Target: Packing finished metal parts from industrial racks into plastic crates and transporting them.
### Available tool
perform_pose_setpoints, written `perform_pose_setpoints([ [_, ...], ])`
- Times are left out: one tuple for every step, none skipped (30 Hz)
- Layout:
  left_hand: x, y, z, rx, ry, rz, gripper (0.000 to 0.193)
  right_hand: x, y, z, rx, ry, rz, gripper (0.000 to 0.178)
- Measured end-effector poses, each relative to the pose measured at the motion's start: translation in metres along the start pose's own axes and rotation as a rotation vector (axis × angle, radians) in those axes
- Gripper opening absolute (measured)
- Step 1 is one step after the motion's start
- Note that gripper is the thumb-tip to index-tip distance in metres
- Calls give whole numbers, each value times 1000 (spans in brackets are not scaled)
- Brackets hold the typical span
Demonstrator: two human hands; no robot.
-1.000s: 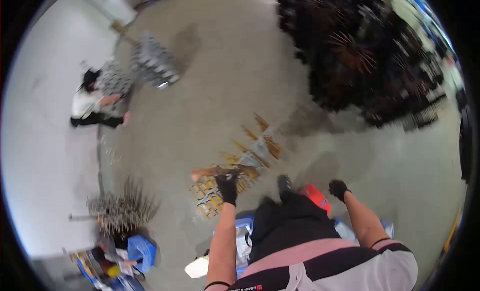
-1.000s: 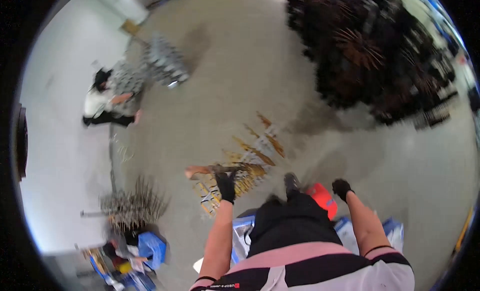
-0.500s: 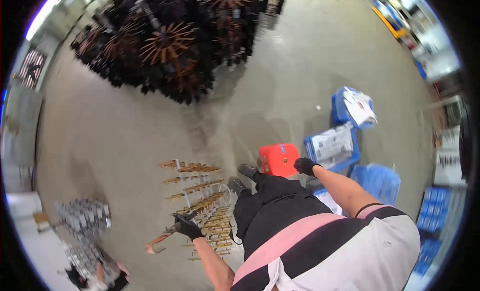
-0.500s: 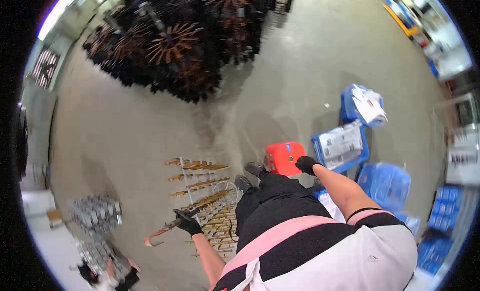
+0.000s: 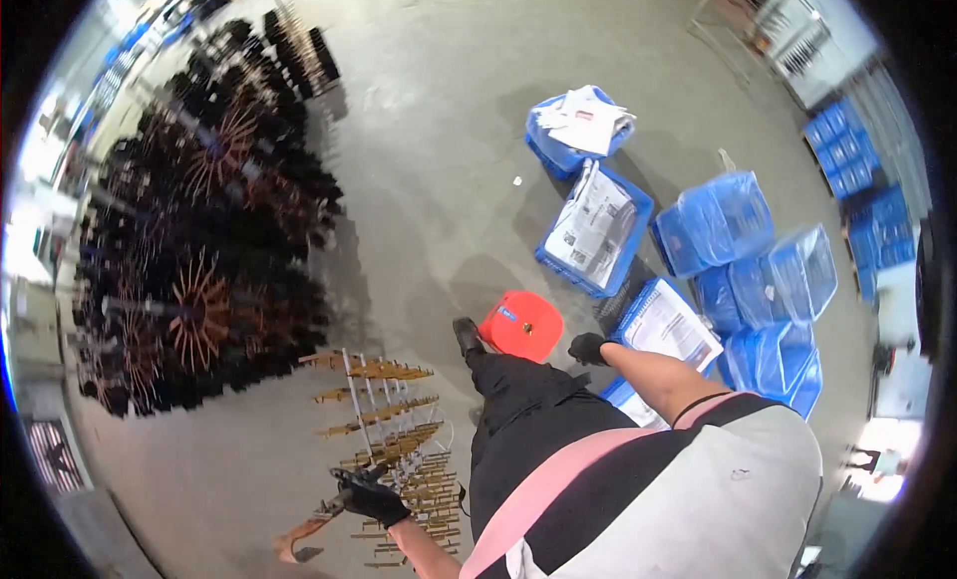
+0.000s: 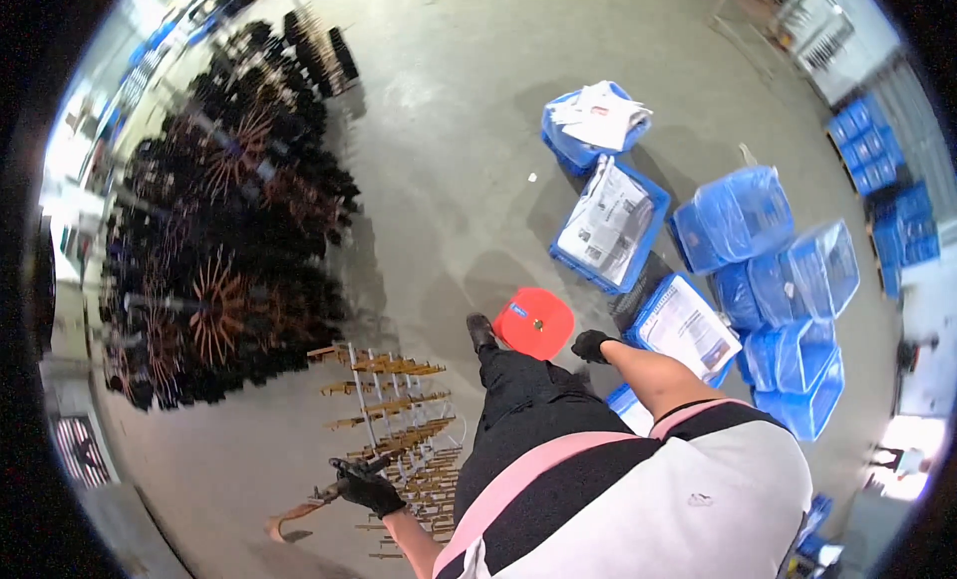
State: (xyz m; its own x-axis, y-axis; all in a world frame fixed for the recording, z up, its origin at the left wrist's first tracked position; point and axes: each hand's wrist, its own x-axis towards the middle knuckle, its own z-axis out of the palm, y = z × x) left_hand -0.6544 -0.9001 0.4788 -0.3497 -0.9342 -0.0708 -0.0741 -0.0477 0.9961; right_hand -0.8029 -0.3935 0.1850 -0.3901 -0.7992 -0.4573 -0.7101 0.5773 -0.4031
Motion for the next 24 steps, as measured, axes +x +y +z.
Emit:
perform_pose_setpoints([
  [5,13,20,24,-93,41,36,10,1,7,58,-30,62,17],
  [13,24,36,49,-168,89,35,21,2,2,114,-62,104,17],
  [28,26,49,53,-192,102,35,32,8,-5,130,-42,115,17],
  [42,27,56,184,-220,189,35,40,9,-23,134,-10,85,16],
  [53,27,58,319,-246,268,34,43,7,-29,141,14,55,16],
  [62,26,61,454,-271,349,34,46,3,-35,149,39,27,16],
  [78,32,89,441,-322,352,34,51,19,-20,164,54,74,16],
  [93,36,120,411,-378,378,33,56,36,-6,501,311,149,15],
  [103,39,140,398,-422,394,32,57,40,15,837,567,208,16],
  [111,47,150,412,-440,434,31,68,28,-9,876,578,206,16],
  [120,54,159,442,-459,454,31,79,27,-37,1089,459,418,17],
  [129,57,185,404,-476,407,31,79,36,-54,1277,336,651,19],
  [139,60,210,367,-492,359,32,75,33,-67,1300,356,670,19],
  [149,63,235,326,-509,305,32,71,37,-67,1294,375,680,18],
  [160,64,259,325,-543,306,32,68,40,-66,1287,391,690,17],
  [170,64,284,376,-586,386,28,67,43,-66,1279,404,699,16],
  [184,63,297,441,-619,473,26,68,35,-74,1303,410,705,16],
  [187,57,303,508,-639,551,24,56,28,-85,1444,385,767,16],
  [195,62,327,512,-654,566,24,53,28,-117,1588,380,822,15],
  [203,65,352,471,-666,469,25,57,35,-138,1733,368,874,15],
  [207,71,390,413,-695,363,28,54,50,-144,1745,397,891,15],
  [213,74,414,367,-707,252,32,50,64,-138,1657,574,885,16],
  [224,68,434,370,-720,250,32,51,79,-134,1558,742,876,24],
  [246,60,447,355,-822,344,35,56,96,-155,1536,716,912,24],
])
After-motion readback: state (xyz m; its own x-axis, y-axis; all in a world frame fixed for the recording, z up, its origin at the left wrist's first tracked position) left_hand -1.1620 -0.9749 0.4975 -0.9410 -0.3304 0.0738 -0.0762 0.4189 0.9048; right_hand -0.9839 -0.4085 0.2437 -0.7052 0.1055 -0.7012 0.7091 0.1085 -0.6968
